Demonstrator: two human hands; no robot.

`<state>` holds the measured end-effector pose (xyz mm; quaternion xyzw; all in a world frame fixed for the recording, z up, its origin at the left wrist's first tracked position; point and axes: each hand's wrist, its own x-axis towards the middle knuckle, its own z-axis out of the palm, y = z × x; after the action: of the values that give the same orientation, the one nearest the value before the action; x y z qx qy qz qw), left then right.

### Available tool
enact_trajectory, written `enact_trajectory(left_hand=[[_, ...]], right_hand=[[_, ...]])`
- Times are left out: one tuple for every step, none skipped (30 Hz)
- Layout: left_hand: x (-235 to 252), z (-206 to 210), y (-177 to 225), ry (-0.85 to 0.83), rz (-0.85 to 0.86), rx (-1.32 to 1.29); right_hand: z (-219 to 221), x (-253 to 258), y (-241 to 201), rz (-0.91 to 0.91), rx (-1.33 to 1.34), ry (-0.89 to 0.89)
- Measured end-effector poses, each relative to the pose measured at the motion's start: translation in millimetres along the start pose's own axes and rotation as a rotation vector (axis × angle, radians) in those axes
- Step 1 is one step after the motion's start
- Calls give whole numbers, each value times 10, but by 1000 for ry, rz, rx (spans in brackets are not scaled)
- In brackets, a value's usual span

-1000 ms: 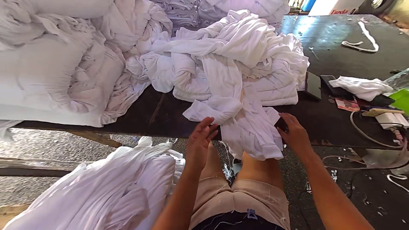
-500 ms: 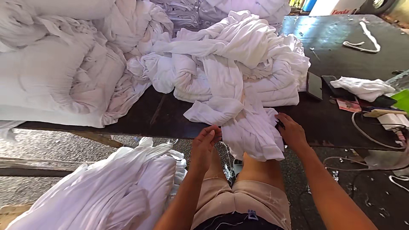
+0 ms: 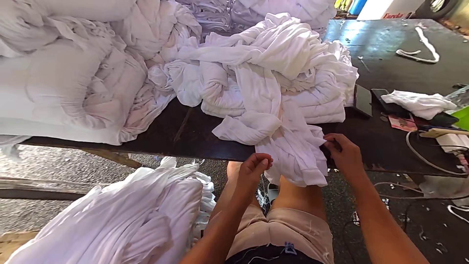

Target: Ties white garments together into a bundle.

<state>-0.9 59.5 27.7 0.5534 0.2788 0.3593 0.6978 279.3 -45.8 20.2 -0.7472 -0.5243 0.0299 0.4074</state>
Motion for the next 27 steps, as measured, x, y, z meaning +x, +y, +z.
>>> enact_trajectory(left_hand=[[-18, 40, -21, -38, 46, 56], [-38, 88, -49, -85, 109, 128], [-52, 144, -87, -140, 198, 214], [-63, 212, -119, -192, 304, 310], [-76, 295, -132, -225, 404, 395], [-94, 387, -126, -235, 478, 464], [-108, 466, -111, -225, 531, 520], [-107, 521, -96, -184, 575, 566], [-81, 540, -84, -116, 614, 593], [-33, 524, -65, -42, 646, 610], [22, 477, -39, 21, 662, 627], [73, 415, -11, 79, 669, 643], [118, 353, 15, 127, 670, 650], [159, 300, 35, 156, 666, 636], [185, 266, 53, 146, 636, 593], [185, 253, 86, 89, 549, 505], [167, 252, 141, -6, 389, 373], [154, 262, 198, -93, 199, 201], [154, 272, 230, -132, 48, 14], [164, 276, 246, -136, -48, -163], [177, 275, 248, -119, -97, -315], [187, 269, 246, -100, -117, -418], [192, 255, 236, -96, -119, -475], [191, 241, 220, -98, -110, -498], [187, 229, 205, -100, -99, -497], [178, 224, 193, -96, -92, -482], [165, 228, 187, -88, -87, -455]], right_hand=[[-33, -87, -120, -55, 1, 7], [-51, -187, -253, -113, -5, 13], [-56, -292, -394, -174, -12, 19], [-53, -392, -534, -230, -12, 19], [-40, -486, -665, -284, -2, 19], [-21, -570, -780, -332, 10, 10], [2, -640, -869, -377, 14, 2], [24, -687, -933, -418, 14, 0], [37, -715, -972, -447, 14, 0], [36, -725, -993, -466, 15, -2], [24, -723, -1001, -473, 21, -11], [9, -712, -1002, -473, 28, -21], [-1, -690, -998, -471, 34, -24], [-4, -659, -993, -462, 40, -19], [-3, -618, -986, -442, 46, -10], [6, -569, -976, -408, 55, 4], [28, -514, -957, -363, 59, 26], [61, -458, -925, -308, 49, 48], [102, -405, -882, -250, 20, 60], [145, -363, -841, -198, -10, 53], [192, -344, -810, -158, -30, 22], [242, -357, -800, -134, -36, -23], [297, -394, -812, -128, -34, -70], [348, -440, -838, -133, -25, -115], [391, -484, -865, -140, -9, -154], [420, -516, -888, -143, 8, -178], [426, -530, -908, -138, 22, -186]])
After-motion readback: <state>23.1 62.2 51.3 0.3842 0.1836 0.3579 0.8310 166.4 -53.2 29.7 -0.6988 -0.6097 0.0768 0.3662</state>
